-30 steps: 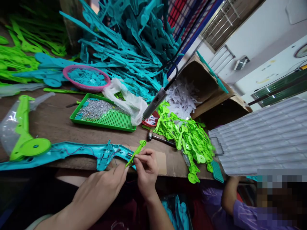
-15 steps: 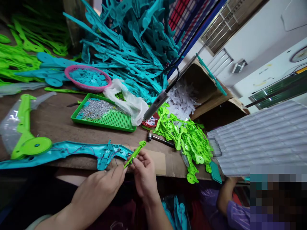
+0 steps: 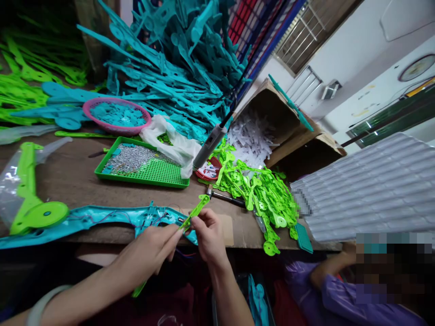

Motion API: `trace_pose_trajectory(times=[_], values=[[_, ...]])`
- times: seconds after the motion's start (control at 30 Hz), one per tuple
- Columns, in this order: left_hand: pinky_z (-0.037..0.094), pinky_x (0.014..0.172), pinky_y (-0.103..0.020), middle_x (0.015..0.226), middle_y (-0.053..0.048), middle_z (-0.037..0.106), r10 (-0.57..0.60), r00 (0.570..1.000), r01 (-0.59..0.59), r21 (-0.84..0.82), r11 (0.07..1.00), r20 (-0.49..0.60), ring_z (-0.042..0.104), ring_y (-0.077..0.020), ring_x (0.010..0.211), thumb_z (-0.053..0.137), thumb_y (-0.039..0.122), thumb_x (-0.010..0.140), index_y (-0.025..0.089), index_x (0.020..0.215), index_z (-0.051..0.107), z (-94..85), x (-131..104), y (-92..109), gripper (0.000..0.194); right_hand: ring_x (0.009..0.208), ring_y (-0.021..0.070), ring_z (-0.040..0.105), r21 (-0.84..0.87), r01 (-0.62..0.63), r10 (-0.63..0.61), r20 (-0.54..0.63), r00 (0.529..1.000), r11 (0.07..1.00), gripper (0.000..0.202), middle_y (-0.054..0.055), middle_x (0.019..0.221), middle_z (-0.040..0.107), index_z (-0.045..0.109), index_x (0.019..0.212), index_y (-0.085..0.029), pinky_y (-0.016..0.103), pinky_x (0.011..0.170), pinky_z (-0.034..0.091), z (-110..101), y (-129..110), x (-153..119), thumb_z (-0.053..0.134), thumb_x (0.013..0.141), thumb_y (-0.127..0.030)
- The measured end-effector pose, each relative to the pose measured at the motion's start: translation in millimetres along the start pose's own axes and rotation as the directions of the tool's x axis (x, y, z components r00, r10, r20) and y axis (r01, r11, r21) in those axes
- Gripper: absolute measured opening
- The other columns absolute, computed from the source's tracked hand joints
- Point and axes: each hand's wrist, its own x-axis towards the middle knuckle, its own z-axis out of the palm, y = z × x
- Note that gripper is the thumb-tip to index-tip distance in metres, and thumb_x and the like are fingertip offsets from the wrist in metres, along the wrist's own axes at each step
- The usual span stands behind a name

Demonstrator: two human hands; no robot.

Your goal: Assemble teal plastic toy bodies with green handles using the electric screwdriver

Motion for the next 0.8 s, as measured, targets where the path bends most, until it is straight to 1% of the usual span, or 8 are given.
trace_pose_trajectory(times=[0.07,0.17,0.3,0.4,0.6,0.63,0.7,0.8], values=[[0.048,0.067,-0.028,0.056,0.003,0.063,0.025,0.995,-0.01,-0.161,0.987,0.092,0.062,-0.0148,0.052,0.026,0.047,0.103,0.022,0.074,0.056,-8.1,9.9,4.7,0.049,0.056,0.0107,0.058,-0.076,0.061,-0.061,0.002,0.998,0.995,0.025,-0.003,0.069,0.065,0.068,0.078,-0.018,0.025,0.058,0.052,-1.5,-6.6,3.8,0.083,0.072,-0.038],[0.049,0.076,-0.028,0.075,0.0,0.071,0.096,0.989,-0.065,-0.262,0.963,0.11,0.068,-0.0172,0.075,0.032,0.047,0.101,0.022,0.083,0.06,-14.2,21.0,14.6,0.042,0.061,0.0107,0.059,-0.222,0.161,-0.166,-0.005,0.986,0.962,0.02,-0.002,0.071,0.066,0.068,0.08,-0.018,0.024,0.062,0.052,-3.6,-20.9,4.1,0.078,0.077,-0.035],[0.043,0.064,-0.027,0.066,0.001,0.064,0.074,0.997,-0.076,-0.117,0.99,-0.025,0.061,-0.017,0.064,0.034,0.047,0.099,0.022,0.077,0.057,-12.0,24.1,24.1,0.04,0.063,0.012,0.061,-0.222,0.236,-0.25,-0.036,0.968,0.946,0.02,-0.001,0.075,0.066,0.067,0.088,-0.019,0.025,0.06,0.053,-8.4,-31.7,0.5,0.076,0.079,-0.034],[0.04,0.063,-0.028,0.06,0.002,0.06,0.036,0.993,-0.036,-0.001,0.999,-0.111,0.058,-0.0168,0.06,0.034,0.046,0.099,0.023,0.072,0.055,-10.1,21.5,25.4,0.042,0.063,0.013,0.062,-0.205,0.257,-0.28,-0.092,0.956,0.944,0.026,-0.001,0.078,0.065,0.063,0.096,-0.02,0.025,0.056,0.054,-11.4,-30.1,-2.4,0.077,0.079,-0.035],[0.04,0.06,-0.027,0.054,0.004,0.057,0.051,0.989,-0.051,0.0,0.999,-0.137,0.057,-0.0156,0.052,0.034,0.05,0.101,0.023,0.069,0.055,-8.0,14.0,23.2,0.047,0.072,0.0135,0.063,-0.374,0.382,-0.432,-0.058,0.9,0.845,0.017,0.001,0.083,0.064,0.063,0.089,-0.02,0.025,0.061,0.055,-5.3,-19.5,-12.2,0.073,0.082,-0.032],[0.04,0.059,-0.026,0.055,0.004,0.058,0.059,0.989,-0.058,0.015,0.998,-0.138,0.057,-0.0155,0.052,0.034,0.05,0.101,0.023,0.07,0.057,-7.3,12.8,22.7,0.047,0.071,0.0134,0.063,-0.347,0.379,-0.423,-0.058,0.904,0.858,0.018,0.001,0.083,0.064,0.062,0.09,-0.021,0.024,0.06,0.055,-3.8,-17.8,-12.3,0.074,0.082,-0.032],[0.041,0.058,-0.026,0.06,0.002,0.063,0.09,0.985,-0.077,0.091,0.993,-0.15,0.061,-0.0159,0.056,0.033,0.049,0.102,0.023,0.077,0.062,-5.9,12.4,21.5,0.046,0.064,0.0124,0.062,-0.196,0.315,-0.333,-0.066,0.94,0.928,0.025,-0.001,0.082,0.064,0.059,0.096,-0.022,0.023,0.051,0.053,-2.2,-15.4,-9.3,0.076,0.08,-0.034],[0.041,0.06,-0.026,0.071,0.0,0.07,0.118,0.98,-0.066,0.292,0.954,-0.163,0.066,-0.0177,0.066,0.033,0.043,0.102,0.023,0.09,0.067,-5.7,19.0,21.1,0.042,0.054,0.0105,0.061,0.013,0.158,-0.158,0.018,0.987,0.987,0.036,-0.003,0.079,0.065,0.058,0.103,-0.022,0.02,0.041,0.047,-3.5,-16.0,1.7,0.078,0.078,-0.039]])
